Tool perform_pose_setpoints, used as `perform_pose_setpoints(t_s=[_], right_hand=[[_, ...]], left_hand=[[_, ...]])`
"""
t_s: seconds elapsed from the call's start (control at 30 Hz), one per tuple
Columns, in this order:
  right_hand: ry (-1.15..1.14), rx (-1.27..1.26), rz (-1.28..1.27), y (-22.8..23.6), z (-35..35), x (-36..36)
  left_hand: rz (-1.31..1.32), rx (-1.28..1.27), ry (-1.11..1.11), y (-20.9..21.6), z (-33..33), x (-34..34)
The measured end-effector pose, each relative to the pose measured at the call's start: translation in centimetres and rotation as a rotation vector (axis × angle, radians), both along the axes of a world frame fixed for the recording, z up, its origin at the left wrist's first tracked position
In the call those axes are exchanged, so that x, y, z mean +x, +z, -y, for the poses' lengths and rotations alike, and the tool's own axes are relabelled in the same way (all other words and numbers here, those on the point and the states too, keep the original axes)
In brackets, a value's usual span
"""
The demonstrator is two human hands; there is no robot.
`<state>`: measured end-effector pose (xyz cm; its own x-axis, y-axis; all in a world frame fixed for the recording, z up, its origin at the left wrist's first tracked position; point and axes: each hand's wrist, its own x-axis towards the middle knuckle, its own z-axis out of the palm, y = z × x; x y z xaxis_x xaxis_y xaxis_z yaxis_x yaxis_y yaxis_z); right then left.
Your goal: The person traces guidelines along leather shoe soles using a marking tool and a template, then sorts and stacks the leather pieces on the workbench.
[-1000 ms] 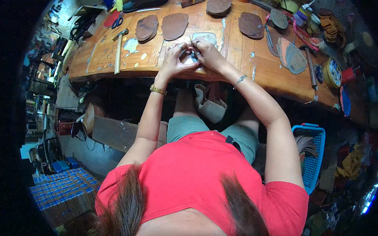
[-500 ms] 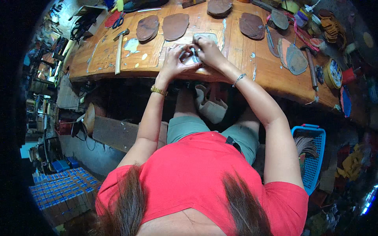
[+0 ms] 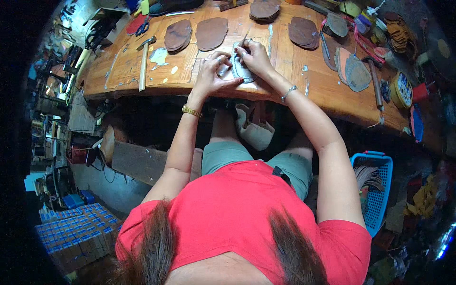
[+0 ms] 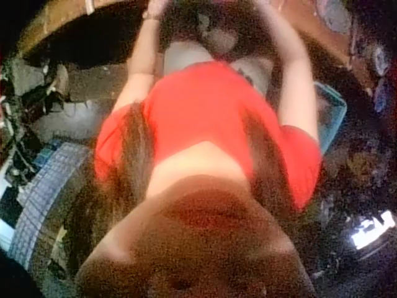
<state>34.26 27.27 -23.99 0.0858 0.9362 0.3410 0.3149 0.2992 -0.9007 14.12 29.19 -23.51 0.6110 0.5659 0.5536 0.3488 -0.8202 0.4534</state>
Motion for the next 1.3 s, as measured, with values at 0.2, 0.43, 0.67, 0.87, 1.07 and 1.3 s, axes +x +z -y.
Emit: perform_pose_setpoints(t_s=[0.2, 0.43, 0.67, 0.87, 1.07, 1.3], right_hand=[[-0.023, 0.425, 0.42, 0.5, 0.1, -1.0], [-0.065, 0.13, 0.173, 0.6, -0.2, -0.7], [-0.073, 0.1, 0.249, 0.3, -0.9, 0.3], [-0.025, 0.39, 0.448, 0.1, -1.2, -0.2], [-0.052, 0.156, 0.287, 0.3, -1.1, -0.2], [0.0, 0.529, 0.537, 0.5, -1.6, -0.5]], left_hand=[[0.003, -0.006, 0.012, 0.2, 0.1, -0.1], [-0.015, -0.007, 0.014, 0.1, 0.0, -0.1], [-0.018, -0.027, -0.007, 0.5, 0.1, 0.1], [-0.015, -0.002, 0.005, 0.4, 0.1, 0.0], [-0.026, 0.002, 0.007, 0.6, 0.2, -0.2], [-0.029, 0.0, 0.024, 0.4, 0.2, -0.2]])
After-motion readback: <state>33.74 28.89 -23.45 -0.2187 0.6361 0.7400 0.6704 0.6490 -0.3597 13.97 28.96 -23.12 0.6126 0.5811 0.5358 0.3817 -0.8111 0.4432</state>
